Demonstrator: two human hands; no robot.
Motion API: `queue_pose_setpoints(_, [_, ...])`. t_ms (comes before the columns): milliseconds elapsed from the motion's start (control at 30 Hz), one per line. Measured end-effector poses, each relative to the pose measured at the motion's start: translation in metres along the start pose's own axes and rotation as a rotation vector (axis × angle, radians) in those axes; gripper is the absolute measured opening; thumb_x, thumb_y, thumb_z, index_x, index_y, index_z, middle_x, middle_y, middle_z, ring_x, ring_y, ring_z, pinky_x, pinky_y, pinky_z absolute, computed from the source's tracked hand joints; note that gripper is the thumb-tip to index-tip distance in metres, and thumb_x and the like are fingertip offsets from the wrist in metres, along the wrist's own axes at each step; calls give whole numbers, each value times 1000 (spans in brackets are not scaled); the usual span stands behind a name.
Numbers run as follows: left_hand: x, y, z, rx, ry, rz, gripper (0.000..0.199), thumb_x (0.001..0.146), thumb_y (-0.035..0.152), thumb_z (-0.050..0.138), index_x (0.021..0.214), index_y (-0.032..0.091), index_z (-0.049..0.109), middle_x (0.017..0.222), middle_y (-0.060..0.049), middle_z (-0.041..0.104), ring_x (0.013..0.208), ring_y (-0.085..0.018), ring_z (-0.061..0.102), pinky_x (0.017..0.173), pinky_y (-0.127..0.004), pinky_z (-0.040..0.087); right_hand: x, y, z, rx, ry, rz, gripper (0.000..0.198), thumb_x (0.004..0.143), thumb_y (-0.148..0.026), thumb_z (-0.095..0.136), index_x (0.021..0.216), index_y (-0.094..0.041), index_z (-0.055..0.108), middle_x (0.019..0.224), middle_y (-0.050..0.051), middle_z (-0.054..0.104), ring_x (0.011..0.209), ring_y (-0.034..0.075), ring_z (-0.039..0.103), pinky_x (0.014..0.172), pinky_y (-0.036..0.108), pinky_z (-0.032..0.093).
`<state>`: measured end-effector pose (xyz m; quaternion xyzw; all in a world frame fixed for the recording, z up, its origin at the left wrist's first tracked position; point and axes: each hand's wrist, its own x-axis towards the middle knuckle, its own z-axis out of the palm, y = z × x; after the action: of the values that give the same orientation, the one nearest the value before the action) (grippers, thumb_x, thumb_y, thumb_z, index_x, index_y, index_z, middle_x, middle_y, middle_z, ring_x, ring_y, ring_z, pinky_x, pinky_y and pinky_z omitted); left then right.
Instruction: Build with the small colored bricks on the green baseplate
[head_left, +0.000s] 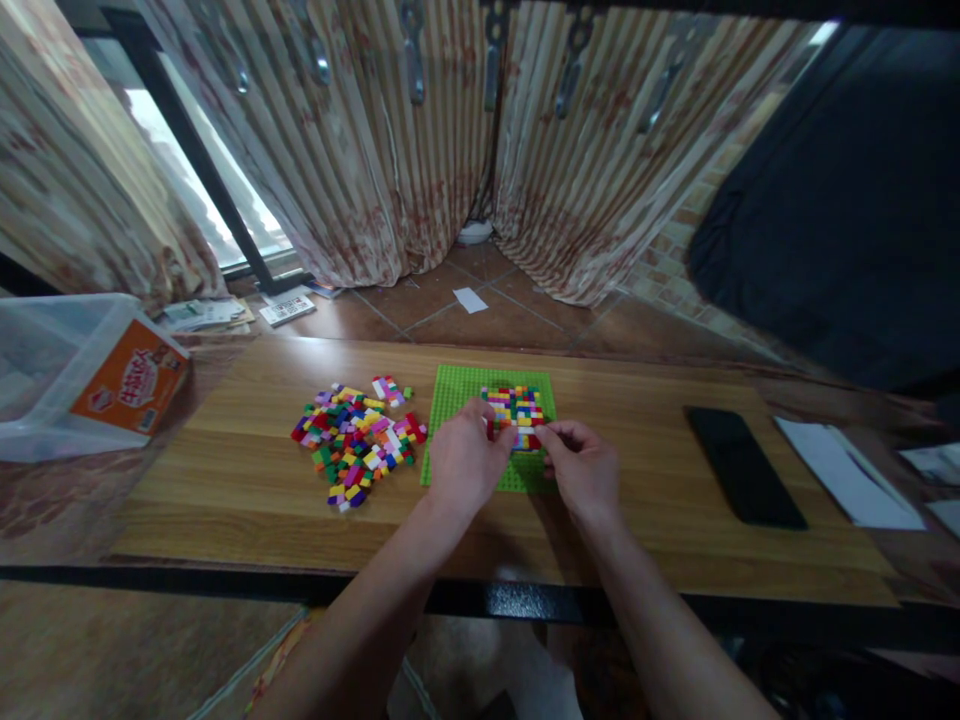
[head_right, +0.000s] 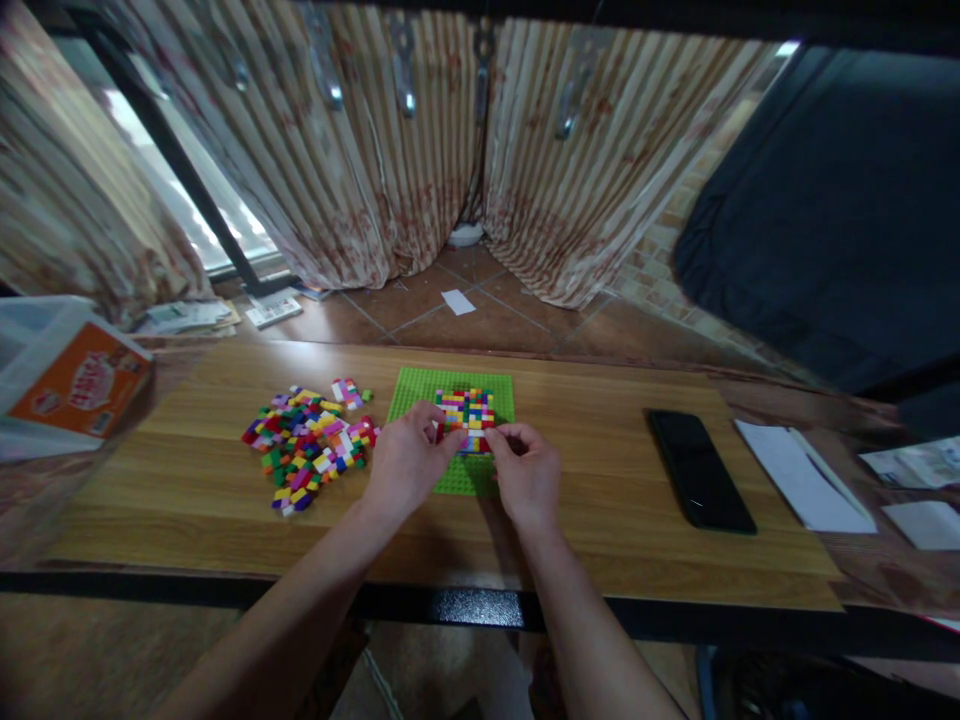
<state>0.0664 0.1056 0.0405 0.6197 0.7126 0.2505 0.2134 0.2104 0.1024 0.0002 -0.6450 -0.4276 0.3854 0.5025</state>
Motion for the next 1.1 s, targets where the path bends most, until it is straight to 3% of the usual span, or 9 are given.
queue_pose_setpoints(367, [0, 1, -2, 0, -1, -17, 22, 84, 39, 68, 95, 21, 66, 74, -2, 69, 71, -19, 65, 64, -27, 40, -1, 5, 0, -89, 20, -120, 34, 75, -53, 71, 71, -19, 68, 64, 1, 66, 52, 13, 53, 48, 26, 46])
queue_pose_setpoints(600, [1, 0, -2, -15, -16, -20, 21, 84, 39, 68, 94, 21, 67, 72, -1, 67, 68, -18, 63, 62, -26, 38, 2, 1, -2, -42, -22, -18, 37, 71, -56, 73, 71, -20, 69, 53, -4, 57, 46, 13, 50, 41, 25, 45])
queue_pose_setpoints(1100, [3, 1, -3, -22, -44, -33, 21, 84, 39, 69, 95, 21, 67, 73, -1, 68, 70, -18, 63, 64, -27, 40, 4, 0, -2, -119, -8, -115, 32, 75, -51, 70, 67, -21, 69, 62, 0, 66, 54, 15, 55, 54, 28, 44])
